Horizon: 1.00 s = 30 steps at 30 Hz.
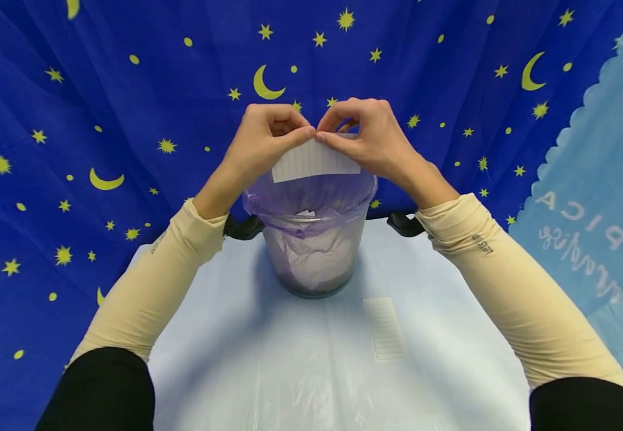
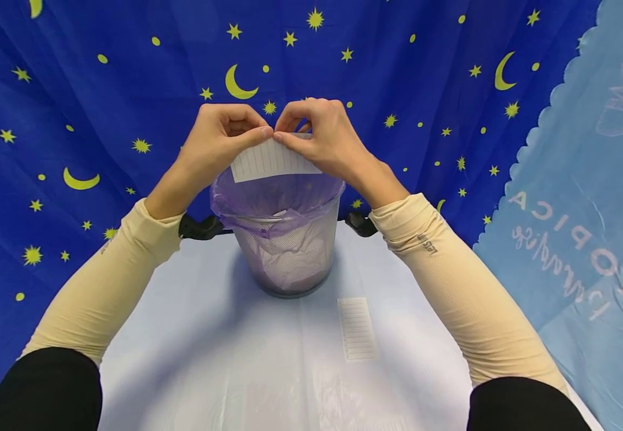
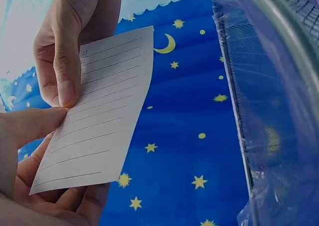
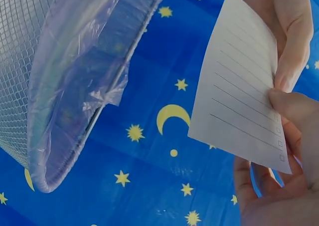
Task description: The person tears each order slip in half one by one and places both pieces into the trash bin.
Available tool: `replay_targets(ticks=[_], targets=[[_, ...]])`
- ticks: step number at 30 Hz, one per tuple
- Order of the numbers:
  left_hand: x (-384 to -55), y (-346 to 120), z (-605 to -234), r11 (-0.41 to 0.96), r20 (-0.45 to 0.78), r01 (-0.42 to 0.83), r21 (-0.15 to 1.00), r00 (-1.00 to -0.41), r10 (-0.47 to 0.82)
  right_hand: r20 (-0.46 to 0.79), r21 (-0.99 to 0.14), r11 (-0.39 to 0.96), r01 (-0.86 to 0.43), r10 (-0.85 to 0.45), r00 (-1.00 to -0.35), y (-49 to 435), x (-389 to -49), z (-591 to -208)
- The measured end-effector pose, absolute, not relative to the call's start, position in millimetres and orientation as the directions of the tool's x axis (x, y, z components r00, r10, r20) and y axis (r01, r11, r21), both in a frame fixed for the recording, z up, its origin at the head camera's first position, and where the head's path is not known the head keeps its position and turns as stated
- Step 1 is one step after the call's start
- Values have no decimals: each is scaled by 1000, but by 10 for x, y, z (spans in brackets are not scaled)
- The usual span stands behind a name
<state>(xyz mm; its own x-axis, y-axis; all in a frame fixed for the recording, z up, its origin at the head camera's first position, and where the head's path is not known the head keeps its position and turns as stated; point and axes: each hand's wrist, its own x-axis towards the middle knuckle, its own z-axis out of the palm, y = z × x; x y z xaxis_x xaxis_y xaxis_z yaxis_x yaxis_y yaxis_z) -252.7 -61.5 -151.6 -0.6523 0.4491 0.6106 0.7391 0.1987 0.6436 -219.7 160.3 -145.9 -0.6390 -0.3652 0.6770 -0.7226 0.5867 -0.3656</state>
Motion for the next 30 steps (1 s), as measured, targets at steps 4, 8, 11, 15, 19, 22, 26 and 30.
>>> replay_targets(ticks=[4, 8, 11, 15, 19, 22, 26, 30], targets=[[-2574, -604, -1499, 175, 588, 712, 680, -673, 449, 685, -365, 607, -706, -338, -645, 1589, -2253, -1459], [-2603, -595, -1482, 142, 565, 677, 722, -696, 443, 693, -367, 617, -696, -318, -647, 1579, -2296, -1463], [-2618, -592, -1480, 134, 555, 663, 737, -706, 440, 704, -364, 618, -696, -307, -641, 1575, -2314, -1475], [-2630, -582, -1478, 128, 556, 662, 738, -705, 440, 723, -347, 623, -701, -299, -623, 1576, -2319, -1481], [-2626, -559, -1471, 131, 559, 663, 737, -707, 434, 731, -341, 629, -699, -290, -618, 1592, -2295, -1467], [-2624, -539, -1478, 135, 556, 659, 740, -713, 428, 728, -352, 635, -688, -276, -628, 1600, -2264, -1465], [-2636, -514, -1520, 147, 552, 654, 742, -720, 420, 722, -364, 637, -679, -268, -638, 1610, -2225, -1475], [-2645, -488, -1565, 167, 533, 638, 752, -737, 415, 724, -362, 628, -689, -276, -632, 1615, -2187, -1485]])
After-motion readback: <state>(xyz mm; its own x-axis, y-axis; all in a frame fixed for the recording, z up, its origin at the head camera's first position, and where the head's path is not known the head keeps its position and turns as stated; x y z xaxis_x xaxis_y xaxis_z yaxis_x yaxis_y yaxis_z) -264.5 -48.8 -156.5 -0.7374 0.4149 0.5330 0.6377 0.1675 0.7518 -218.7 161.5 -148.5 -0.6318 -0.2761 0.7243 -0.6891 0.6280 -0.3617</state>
